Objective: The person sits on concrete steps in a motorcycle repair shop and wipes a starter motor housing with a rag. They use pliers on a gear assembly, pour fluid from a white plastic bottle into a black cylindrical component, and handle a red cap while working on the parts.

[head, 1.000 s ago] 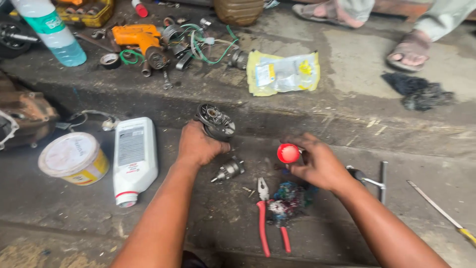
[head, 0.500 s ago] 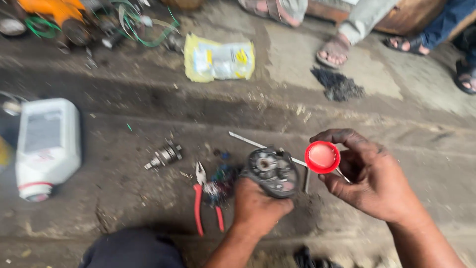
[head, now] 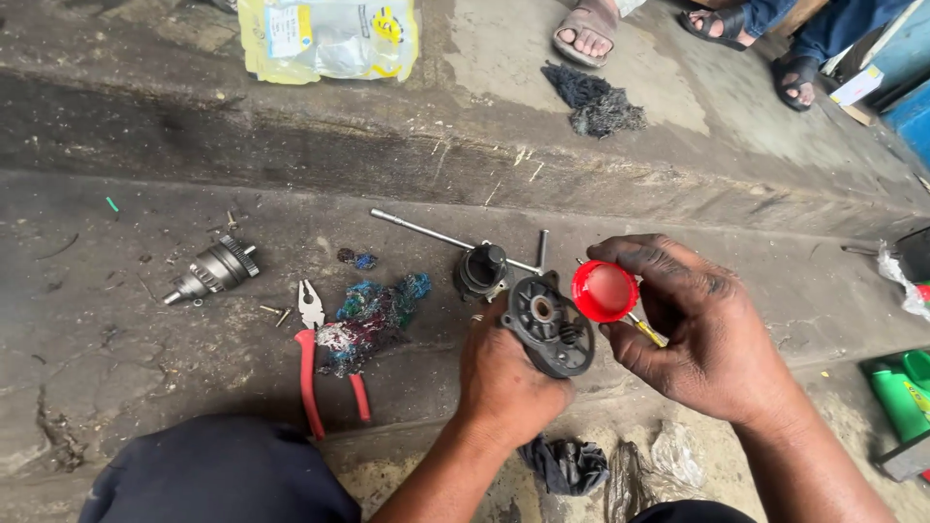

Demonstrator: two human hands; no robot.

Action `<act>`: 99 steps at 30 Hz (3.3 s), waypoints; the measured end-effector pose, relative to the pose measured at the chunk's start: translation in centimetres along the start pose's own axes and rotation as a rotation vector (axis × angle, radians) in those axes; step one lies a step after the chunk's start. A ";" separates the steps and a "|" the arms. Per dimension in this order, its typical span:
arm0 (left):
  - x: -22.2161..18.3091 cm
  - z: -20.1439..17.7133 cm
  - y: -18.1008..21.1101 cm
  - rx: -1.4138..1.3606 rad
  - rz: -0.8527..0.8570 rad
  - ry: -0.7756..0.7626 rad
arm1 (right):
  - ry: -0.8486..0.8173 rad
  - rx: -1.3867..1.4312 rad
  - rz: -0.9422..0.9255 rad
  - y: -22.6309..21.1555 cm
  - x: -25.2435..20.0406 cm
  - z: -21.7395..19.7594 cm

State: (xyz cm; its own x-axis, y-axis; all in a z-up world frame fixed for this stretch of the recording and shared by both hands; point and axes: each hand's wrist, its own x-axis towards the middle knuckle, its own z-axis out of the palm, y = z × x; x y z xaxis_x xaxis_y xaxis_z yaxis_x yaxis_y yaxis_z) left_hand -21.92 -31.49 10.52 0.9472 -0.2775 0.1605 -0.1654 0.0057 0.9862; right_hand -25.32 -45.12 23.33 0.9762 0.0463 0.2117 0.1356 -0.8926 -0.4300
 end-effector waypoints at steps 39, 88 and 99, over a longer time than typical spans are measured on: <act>3.3 -0.4 -2.7 -0.012 0.049 0.017 | -0.096 -0.330 -0.248 -1.2 4.6 2.1; 2.3 -1.6 -1.0 -0.046 0.067 0.005 | -0.134 -0.269 -0.263 -2.2 3.7 2.4; 2.6 -1.5 -1.1 -0.060 0.012 -0.040 | -0.160 -0.243 -0.275 -2.2 4.0 2.9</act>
State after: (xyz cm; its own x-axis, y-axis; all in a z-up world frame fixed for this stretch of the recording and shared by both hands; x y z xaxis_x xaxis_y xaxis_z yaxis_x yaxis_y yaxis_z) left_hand -18.88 -30.73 9.92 0.9334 -0.3151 0.1719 -0.1589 0.0669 0.9850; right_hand -21.23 -41.73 22.61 0.9257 0.3505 0.1425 0.3704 -0.9164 -0.1518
